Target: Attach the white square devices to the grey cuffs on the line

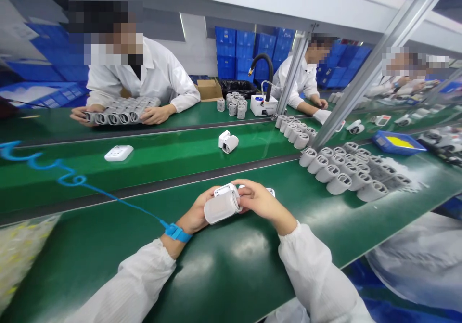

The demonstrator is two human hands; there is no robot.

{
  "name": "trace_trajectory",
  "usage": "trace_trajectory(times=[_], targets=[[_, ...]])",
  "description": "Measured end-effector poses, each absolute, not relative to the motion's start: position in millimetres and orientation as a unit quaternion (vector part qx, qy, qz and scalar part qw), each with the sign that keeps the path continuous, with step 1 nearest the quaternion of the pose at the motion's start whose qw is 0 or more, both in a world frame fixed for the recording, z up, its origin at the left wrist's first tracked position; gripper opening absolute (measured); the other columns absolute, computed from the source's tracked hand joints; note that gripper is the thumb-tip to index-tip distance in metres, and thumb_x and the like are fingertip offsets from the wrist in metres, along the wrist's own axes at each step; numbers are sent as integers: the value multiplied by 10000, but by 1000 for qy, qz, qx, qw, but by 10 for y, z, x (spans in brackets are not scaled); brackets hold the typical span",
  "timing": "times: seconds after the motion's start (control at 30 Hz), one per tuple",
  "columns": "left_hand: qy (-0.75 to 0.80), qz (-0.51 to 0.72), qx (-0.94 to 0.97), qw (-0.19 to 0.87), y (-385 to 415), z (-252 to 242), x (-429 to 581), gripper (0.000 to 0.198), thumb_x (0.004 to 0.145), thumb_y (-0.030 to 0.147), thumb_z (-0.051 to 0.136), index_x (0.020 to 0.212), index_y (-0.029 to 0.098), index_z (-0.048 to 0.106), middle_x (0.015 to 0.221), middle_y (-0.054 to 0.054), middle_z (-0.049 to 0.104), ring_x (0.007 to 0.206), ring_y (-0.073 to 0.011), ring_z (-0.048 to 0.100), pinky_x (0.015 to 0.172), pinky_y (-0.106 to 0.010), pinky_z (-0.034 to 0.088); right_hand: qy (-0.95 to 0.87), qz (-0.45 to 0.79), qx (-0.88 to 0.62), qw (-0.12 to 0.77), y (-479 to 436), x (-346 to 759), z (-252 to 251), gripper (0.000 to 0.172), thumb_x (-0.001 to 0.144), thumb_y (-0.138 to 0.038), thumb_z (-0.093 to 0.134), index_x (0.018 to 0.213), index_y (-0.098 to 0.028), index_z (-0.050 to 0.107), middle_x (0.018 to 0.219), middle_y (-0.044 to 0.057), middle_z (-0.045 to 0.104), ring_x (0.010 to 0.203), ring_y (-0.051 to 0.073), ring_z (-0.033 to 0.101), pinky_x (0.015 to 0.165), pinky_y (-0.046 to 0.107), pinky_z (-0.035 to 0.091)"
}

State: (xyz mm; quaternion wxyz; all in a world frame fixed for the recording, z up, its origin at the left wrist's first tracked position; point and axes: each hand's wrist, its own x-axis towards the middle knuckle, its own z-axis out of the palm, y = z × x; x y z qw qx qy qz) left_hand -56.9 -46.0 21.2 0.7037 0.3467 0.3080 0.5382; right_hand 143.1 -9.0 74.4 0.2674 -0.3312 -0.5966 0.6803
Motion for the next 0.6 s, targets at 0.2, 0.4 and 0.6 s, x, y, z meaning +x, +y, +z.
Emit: trace_trajectory(times=[0.2, 0.4, 0.6], targets=[[322, 504, 406, 691, -468, 151, -610, 626, 601, 500, 885, 1058, 137, 657, 1009, -99, 710, 840, -205, 660, 758, -311, 514, -591, 698, -322, 245, -78, 1512, 714, 551, 757, -263, 748, 1271, -234, 552, 1015, 41, 704, 743, 156, 683, 638, 268, 577], [366, 483, 484, 631, -463, 115, -609, 540, 628, 334, 892, 1072, 158, 640, 1051, -88, 710, 945, -210, 663, 858, -322, 516, -652, 618, -364, 247, -92, 1487, 604, 593, 717, -120, 676, 1281, -277, 578, 1170, 45, 681, 764, 164, 702, 586, 229, 536], [387, 528, 501, 566, -595, 127, -570, 593, 674, 302, 847, 1180, 160, 571, 1191, -150, 678, 1012, -245, 691, 841, -335, 562, -673, 608, -339, 249, -131, 1451, 554, 603, 791, -156, 643, 1373, -258, 523, 1209, 79, 684, 1021, 233, 706, 828, 346, 583]])
